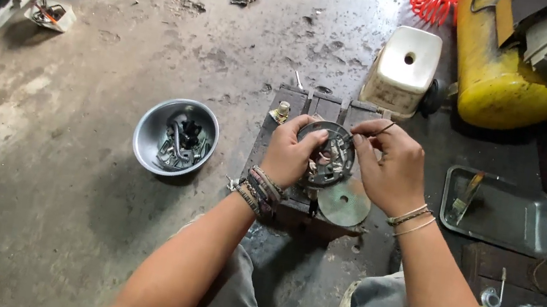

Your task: The person uses a small metal tool to scrape and clean debris from a circular mechanical component held in the left hand. The person repeatedly scrapes different areas of the part's surface and rotates it to access different sections.

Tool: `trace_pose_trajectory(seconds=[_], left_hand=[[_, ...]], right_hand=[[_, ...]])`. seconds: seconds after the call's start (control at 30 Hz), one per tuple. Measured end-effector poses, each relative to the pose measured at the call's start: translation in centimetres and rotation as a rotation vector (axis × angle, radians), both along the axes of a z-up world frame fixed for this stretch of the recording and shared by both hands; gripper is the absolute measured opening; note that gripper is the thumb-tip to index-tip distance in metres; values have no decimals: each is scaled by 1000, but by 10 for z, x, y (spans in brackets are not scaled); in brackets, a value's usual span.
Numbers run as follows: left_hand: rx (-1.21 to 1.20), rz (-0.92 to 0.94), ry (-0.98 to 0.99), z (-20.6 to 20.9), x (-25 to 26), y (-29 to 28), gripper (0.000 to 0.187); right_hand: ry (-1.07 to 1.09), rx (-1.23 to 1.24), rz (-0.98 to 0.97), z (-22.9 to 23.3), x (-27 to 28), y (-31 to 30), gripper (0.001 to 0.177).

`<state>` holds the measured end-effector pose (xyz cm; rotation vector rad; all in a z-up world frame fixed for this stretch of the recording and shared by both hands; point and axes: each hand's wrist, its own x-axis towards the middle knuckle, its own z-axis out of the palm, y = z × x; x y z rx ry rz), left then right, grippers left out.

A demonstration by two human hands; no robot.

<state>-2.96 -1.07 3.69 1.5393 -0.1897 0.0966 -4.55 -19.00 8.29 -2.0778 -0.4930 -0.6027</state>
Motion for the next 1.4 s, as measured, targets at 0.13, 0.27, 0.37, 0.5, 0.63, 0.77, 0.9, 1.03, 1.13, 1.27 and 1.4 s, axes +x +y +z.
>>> trace_pose_trajectory(seconds=[0.13,0.27,0.37,0.5,0.63,0.77,0.9,1.03,1.13,1.27,1.4], left_hand=[[-106,-61,42,3,1,4,13],[-128,-72,33,-12,12,5,15],[-68,-50,6,-9,11,7,13],[-126,-99,37,3,3,1,12],[30,-64,-23,-21,22,8,15],[-74,-98,113,-46,39,14,13],[-145,-137,163,-22,24,6,11],[-163,-121,144,-34,30,3,11],[-259,-67,184,-51,41,6,19],[-276,-57,160,-30,31,0,28],[-406,-60,133,-31,27,-2,25]], right_hand=[[7,22,-10,-10,6,-5,10],[30,26,0,-7,2,-1,8],[57,11,-7,-7,5,-2,9],[103,62,-24,-14,11,-7,10],[93,17,-56,-14,13,-5,10],[116,-56,-85,-18,13,-7,10],[134,17,-112,-19,17,-5,10],[77,-66,-148,-17,15,-3,9],[74,-108,-79,-19,17,-3,9],[-13,-83,-151,-24,27,-8,9],[62,160,-123,-21,18,2,13]])
